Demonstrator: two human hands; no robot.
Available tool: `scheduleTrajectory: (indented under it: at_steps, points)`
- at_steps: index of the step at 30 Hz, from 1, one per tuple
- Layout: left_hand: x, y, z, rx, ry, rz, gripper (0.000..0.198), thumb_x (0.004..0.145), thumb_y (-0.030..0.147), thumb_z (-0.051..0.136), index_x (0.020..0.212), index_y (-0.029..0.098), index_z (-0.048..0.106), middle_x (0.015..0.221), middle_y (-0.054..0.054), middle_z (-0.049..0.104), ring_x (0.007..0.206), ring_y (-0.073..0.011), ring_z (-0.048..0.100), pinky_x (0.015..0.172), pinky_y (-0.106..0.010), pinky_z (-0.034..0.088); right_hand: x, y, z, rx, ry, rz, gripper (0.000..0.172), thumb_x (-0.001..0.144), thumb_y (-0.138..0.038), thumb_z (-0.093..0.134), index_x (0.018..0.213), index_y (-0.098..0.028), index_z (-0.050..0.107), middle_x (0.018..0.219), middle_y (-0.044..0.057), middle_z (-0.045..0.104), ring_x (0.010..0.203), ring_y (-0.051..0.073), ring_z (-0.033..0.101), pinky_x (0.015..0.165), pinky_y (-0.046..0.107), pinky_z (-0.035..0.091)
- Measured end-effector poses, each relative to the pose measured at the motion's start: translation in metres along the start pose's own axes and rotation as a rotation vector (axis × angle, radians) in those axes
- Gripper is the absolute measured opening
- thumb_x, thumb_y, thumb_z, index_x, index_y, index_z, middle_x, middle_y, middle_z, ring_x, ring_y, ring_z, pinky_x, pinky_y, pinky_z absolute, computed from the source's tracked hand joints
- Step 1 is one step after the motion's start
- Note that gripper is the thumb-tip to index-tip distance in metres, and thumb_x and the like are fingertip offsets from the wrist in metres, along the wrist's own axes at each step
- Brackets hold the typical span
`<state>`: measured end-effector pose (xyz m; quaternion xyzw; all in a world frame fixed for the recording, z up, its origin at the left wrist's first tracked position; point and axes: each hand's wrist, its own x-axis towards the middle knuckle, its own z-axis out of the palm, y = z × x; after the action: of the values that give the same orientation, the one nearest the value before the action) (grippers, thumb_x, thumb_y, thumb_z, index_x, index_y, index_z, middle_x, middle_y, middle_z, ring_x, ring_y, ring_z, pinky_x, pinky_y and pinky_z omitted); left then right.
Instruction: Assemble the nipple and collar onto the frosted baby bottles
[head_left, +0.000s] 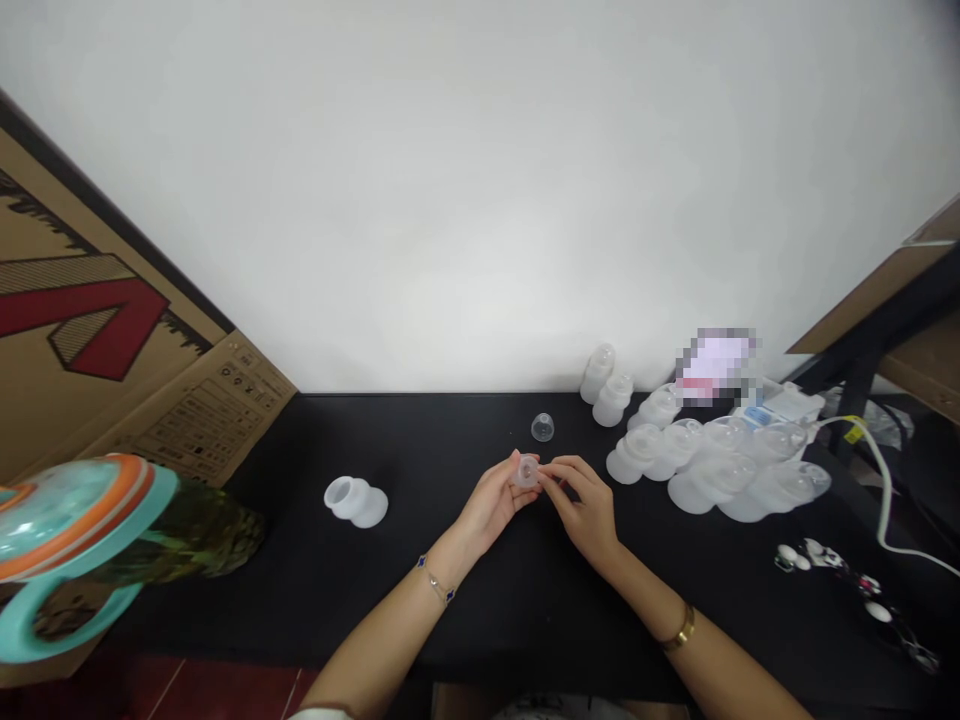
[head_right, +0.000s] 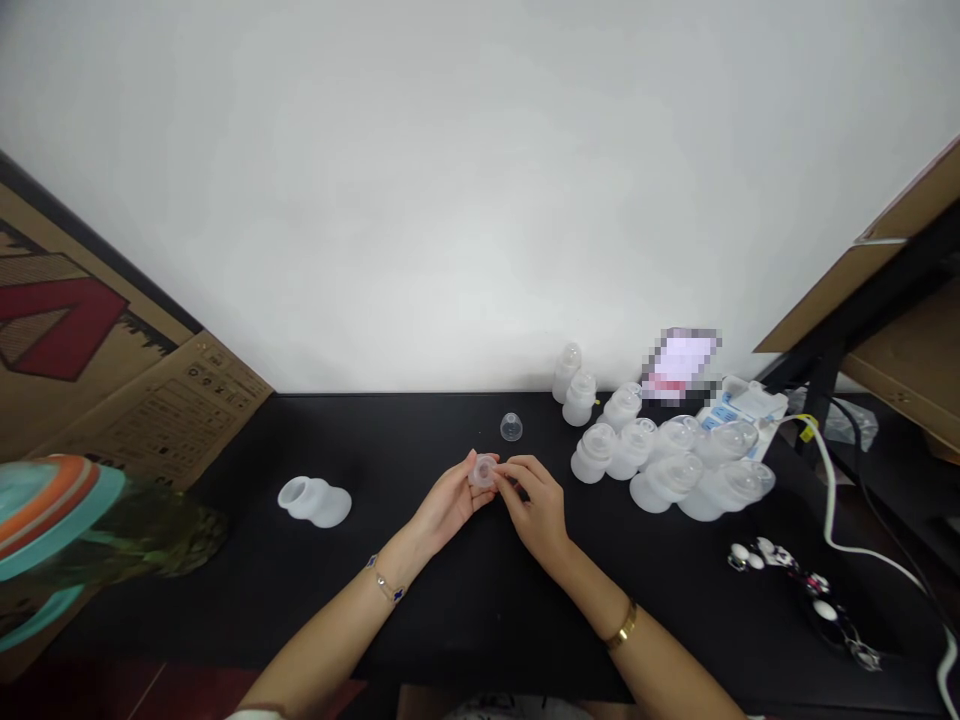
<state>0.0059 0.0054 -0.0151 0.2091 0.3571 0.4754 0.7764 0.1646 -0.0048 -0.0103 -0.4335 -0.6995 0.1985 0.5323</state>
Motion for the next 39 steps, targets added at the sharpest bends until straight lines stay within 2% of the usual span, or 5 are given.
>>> scheduleTrajectory:
  at_steps: [7,12,30,35,39]
  points:
    - [0.001,0.0,-0.001,0.006,-0.011,0.029,0.039,0.089,0.044,0.068,0.105,0.009,0.074,0.099,-0.012,0.074,0.079,-0.0145,0.069,0.076,-0.025,0.054,-0.002,0.004,0.001,-0.09,0.055,-0.297,0.019,0.091,-0.013,0.063,0.1,-0.025,0.075,0.089,0.006,0.072,0.081,0.018,0.07,0.071,0.03,0.061]
    - [0.0,0.002,-0.002,0.079,-0.058,0.058,0.04,0.083,0.041,0.076,0.106,0.009,0.074,0.094,-0.011,0.074,0.08,-0.0154,0.068,0.075,-0.025,0.054,-0.003,0.005,0.0,-0.108,0.065,-0.332,0.021,0.089,-0.009,0.066,0.101,-0.023,0.073,0.09,0.007,0.071,0.08,0.018,0.07,0.07,0.029,0.06]
    - [-0.002,0.006,-0.001,0.108,-0.065,-0.02,0.041,0.076,0.044,0.08,0.098,0.01,0.075,0.083,-0.008,0.073,0.062,-0.0132,0.067,0.06,-0.022,0.053,0.001,-0.005,-0.001,0.125,0.071,0.156,0.009,0.091,-0.027,0.067,0.085,-0.023,0.073,0.086,0.003,0.067,0.077,0.017,0.065,0.065,0.028,0.054]
    - [-0.002,0.006,-0.001,0.045,-0.052,0.012,0.036,0.076,0.039,0.081,0.096,0.01,0.074,0.081,-0.007,0.073,0.064,-0.0143,0.069,0.064,-0.023,0.055,0.0,-0.004,-0.002,0.033,0.073,0.018,0.008,0.091,-0.021,0.066,0.089,-0.023,0.073,0.087,0.004,0.067,0.074,0.017,0.065,0.065,0.029,0.055]
    - [-0.003,0.009,-0.002,-0.005,-0.048,0.009,0.032,0.081,0.035,0.077,0.099,0.008,0.073,0.093,-0.013,0.076,0.077,-0.0183,0.072,0.072,-0.026,0.057,-0.001,-0.001,-0.003,-0.06,0.072,-0.246,0.019,0.089,-0.01,0.065,0.1,-0.024,0.073,0.088,0.005,0.069,0.077,0.017,0.067,0.068,0.03,0.057]
